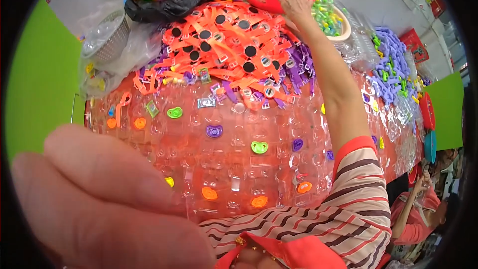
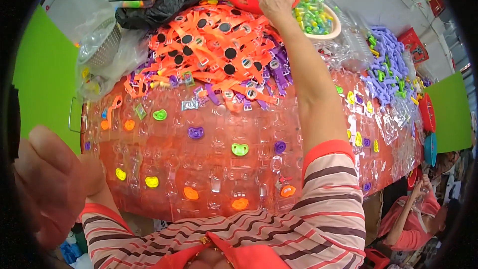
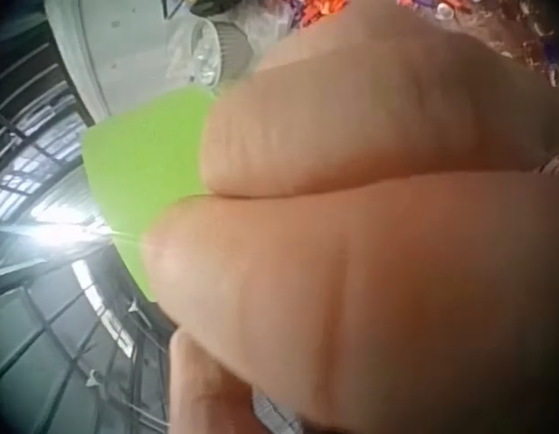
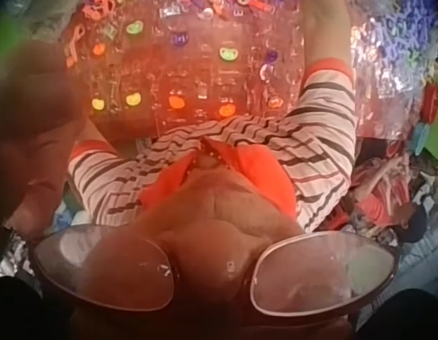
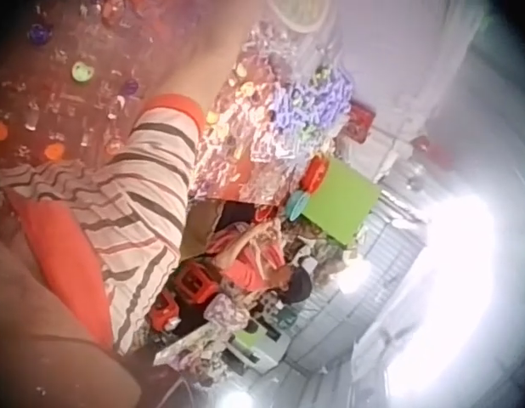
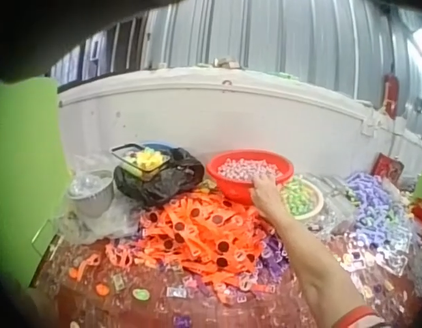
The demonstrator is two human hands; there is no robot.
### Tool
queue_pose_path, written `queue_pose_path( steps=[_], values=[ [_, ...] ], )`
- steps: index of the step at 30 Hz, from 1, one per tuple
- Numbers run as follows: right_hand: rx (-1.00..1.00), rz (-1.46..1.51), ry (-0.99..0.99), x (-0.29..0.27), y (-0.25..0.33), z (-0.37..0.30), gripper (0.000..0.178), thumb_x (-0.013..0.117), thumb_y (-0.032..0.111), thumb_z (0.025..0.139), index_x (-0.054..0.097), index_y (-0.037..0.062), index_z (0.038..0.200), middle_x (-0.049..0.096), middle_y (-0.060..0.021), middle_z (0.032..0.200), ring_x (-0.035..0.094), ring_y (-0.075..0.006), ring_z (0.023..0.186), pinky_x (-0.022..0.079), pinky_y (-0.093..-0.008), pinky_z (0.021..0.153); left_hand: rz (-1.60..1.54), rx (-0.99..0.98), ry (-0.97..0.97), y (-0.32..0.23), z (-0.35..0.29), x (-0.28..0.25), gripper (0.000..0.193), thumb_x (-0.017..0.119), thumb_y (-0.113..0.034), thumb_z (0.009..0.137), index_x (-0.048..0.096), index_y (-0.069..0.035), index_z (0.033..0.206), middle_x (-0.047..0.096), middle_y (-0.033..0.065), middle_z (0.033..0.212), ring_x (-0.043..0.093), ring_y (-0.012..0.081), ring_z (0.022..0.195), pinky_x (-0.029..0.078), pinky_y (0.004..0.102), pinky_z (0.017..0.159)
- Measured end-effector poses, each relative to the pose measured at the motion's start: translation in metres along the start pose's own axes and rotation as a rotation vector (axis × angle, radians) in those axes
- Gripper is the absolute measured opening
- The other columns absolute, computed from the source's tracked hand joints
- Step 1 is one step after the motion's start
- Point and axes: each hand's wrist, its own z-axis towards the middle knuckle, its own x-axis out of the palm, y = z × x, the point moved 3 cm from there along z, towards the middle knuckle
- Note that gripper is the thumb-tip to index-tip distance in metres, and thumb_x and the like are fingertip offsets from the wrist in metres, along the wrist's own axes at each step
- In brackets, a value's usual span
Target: Placing various small colorful toy components into a clear plastic blister pack tray.
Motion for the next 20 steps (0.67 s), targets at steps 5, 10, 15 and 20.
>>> queue_pose_path(
  steps=[5, 10, 15, 20],
  values=[
    [0.000, -0.058, 0.004, 0.011, 0.003, -0.007, 0.034, 0.064, 0.037, 0.088, 0.060, 0.0121, 0.112, 0.059, -0.0128, 0.118, 0.050, -0.0377, 0.119, 0.047, -0.0585, 0.089, -0.001, 0.040, 0.033, 0.043, 0.008, 0.057, 0.025, 0.063, -0.029, 0.087, 0.052, -0.008, 0.093, 0.052, 0.0075, 0.083, 0.050, 0.0231, 0.072, 0.042, 0.0409, 0.069],
    [-0.156, 0.177, -0.181, -0.011, 0.011, -0.025, 0.070, 0.064, 0.010, 0.078, 0.036, -0.0031, 0.141, 0.027, -0.0361, 0.147, 0.029, -0.0540, 0.134, 0.028, -0.0545, 0.114, 0.086, 0.102, 0.067, 0.026, -0.001, -0.032, 0.023, 0.061, -0.025, 0.086, 0.054, -0.005, 0.094, 0.054, 0.0112, 0.082, 0.054, 0.0254, 0.073, 0.044, 0.0422, 0.070],
    [-0.345, 0.295, -0.158, -0.029, 0.037, -0.093, 0.036, 0.067, 0.022, 0.085, 0.059, 0.0091, 0.118, 0.059, -0.0177, 0.115, 0.058, -0.0393, 0.104, 0.050, -0.0478, 0.088, 0.148, 0.136, 0.121, 0.010, -0.018, -0.057, 0.023, 0.058, -0.022, 0.085, 0.057, -0.002, 0.096, 0.057, 0.0149, 0.081, 0.057, 0.0277, 0.074, 0.046, 0.0435, 0.070],
    [-0.245, 0.057, 0.532, -0.038, 0.081, -0.165, 0.036, 0.063, 0.013, 0.081, 0.064, 0.0086, 0.116, 0.063, -0.0199, 0.116, 0.065, -0.0324, 0.100, 0.051, -0.0466, 0.087, 0.235, 0.104, 0.198, 0.027, -0.005, -0.039, 0.029, 0.055, -0.017, 0.087, 0.058, 0.002, 0.109, 0.062, 0.0207, 0.085, 0.061, 0.0287, 0.076, 0.050, 0.0450, 0.071]
  ],
)
